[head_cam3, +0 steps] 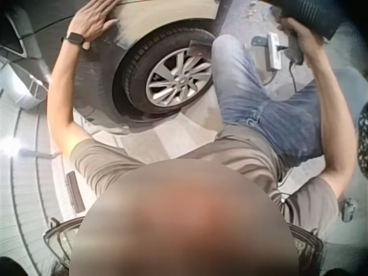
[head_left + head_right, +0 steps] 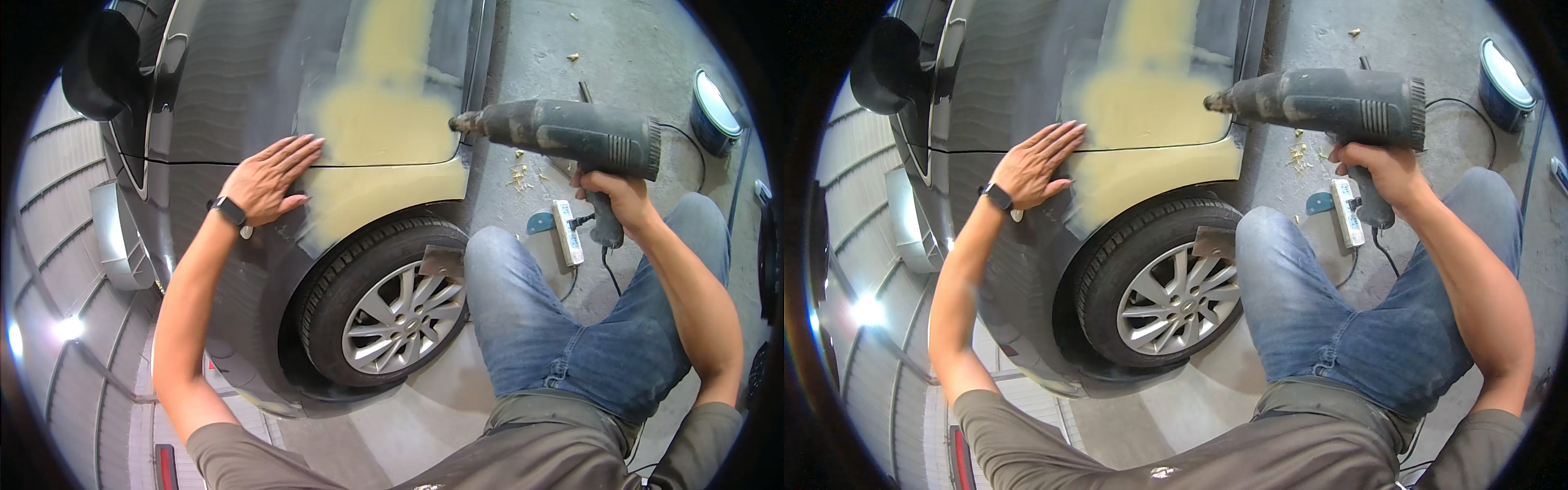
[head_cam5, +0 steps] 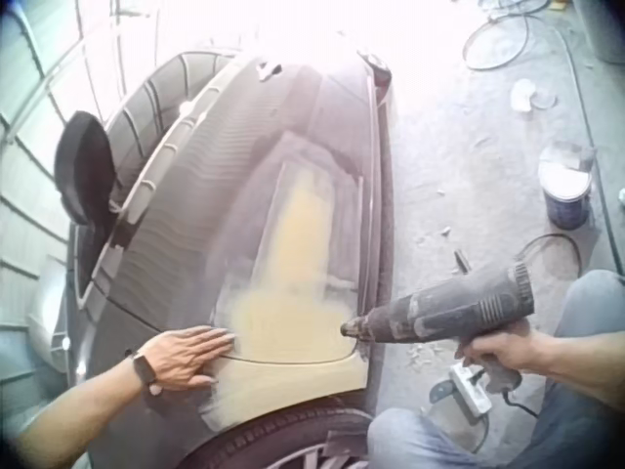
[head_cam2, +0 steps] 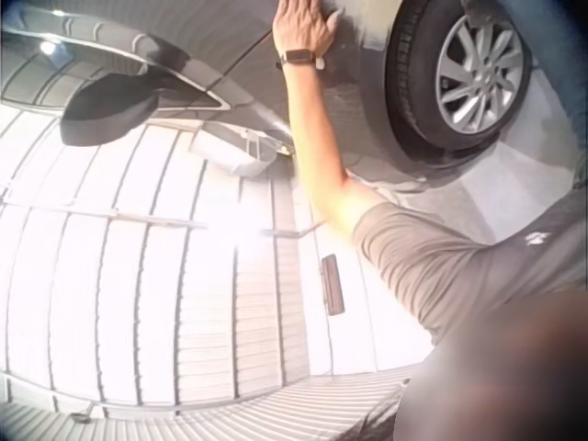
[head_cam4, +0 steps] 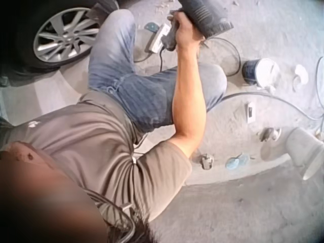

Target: The person applies body filler to a car's rear bumper using a putty knife, then uses a heat gun to dry the filler. The person repeatedly scrapes and smooths the filler, checking the surface with their hand.

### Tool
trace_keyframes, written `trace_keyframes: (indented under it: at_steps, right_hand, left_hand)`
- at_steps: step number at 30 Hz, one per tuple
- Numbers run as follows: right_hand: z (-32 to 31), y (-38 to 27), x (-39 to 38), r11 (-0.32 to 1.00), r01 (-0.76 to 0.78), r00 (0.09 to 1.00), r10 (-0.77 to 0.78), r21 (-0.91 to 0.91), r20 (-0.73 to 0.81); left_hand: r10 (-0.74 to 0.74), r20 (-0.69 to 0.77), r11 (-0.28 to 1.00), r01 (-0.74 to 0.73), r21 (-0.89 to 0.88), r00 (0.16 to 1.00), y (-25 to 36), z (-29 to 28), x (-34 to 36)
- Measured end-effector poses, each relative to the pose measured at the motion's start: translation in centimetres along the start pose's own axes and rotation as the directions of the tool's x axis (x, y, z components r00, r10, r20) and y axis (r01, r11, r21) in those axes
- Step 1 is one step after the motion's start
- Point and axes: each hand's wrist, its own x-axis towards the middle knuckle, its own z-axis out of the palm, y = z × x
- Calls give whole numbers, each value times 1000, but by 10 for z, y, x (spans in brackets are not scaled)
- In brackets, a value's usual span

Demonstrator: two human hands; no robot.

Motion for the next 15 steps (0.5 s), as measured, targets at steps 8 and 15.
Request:
trace_keyframes:
  at_steps: [8, 15]
  right_hand:
    - [1, 6, -7, 991, 25, 997, -16, -135, 69]
    - [-1, 12, 1, 995, 48, 997, -42, -92, 65]
  left_hand:
    - [152, -10, 987, -153, -41, 988, 18, 21, 58]
    - [-21, -55, 999, 23, 33, 998, -15, -5, -5]
